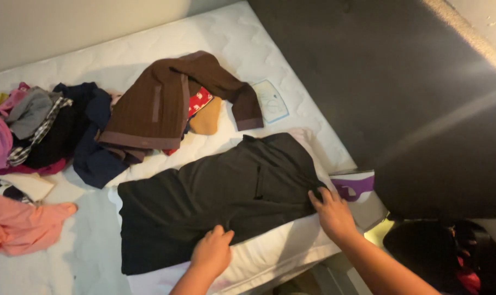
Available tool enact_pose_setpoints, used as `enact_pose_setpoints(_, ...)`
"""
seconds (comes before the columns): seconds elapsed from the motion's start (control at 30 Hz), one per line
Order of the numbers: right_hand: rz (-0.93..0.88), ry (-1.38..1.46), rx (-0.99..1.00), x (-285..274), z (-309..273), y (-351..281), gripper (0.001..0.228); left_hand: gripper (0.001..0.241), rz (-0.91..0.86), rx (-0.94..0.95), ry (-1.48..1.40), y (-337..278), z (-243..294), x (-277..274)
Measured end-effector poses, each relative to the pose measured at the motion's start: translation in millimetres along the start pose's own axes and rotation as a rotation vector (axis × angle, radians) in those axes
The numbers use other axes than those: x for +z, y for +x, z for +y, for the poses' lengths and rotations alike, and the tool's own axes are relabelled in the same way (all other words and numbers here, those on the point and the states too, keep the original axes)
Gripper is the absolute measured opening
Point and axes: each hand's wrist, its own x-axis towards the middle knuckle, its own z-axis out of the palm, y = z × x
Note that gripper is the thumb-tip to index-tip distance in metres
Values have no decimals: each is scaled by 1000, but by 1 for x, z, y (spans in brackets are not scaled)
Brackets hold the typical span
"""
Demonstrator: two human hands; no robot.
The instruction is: The person irons a black t-shirt on a bed using a purple iron, then folds it and places it on a stack. They repeat the process with a dark blue t-shirt, ironing both sides before folding and stacking it.
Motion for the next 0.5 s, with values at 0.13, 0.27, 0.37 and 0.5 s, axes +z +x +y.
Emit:
enact_pose_setpoints(0.13,200,247,-43,-19,-15,31,57,28,300,-26,-354,51,29,2)
enact_pose_setpoints(0.27,304,607,-143,-23,-39,91,51,27,427,-205,-444,106,50,-16)
enact_pose_setpoints(0.37,-82,468,-35,-3,-42,117,43,29,211,-283,-401,134,61,-20)
enact_pose_setpoints(0.5,142,698,128,48,-9,128,26,21,332,-216,-472,150,57,-8)
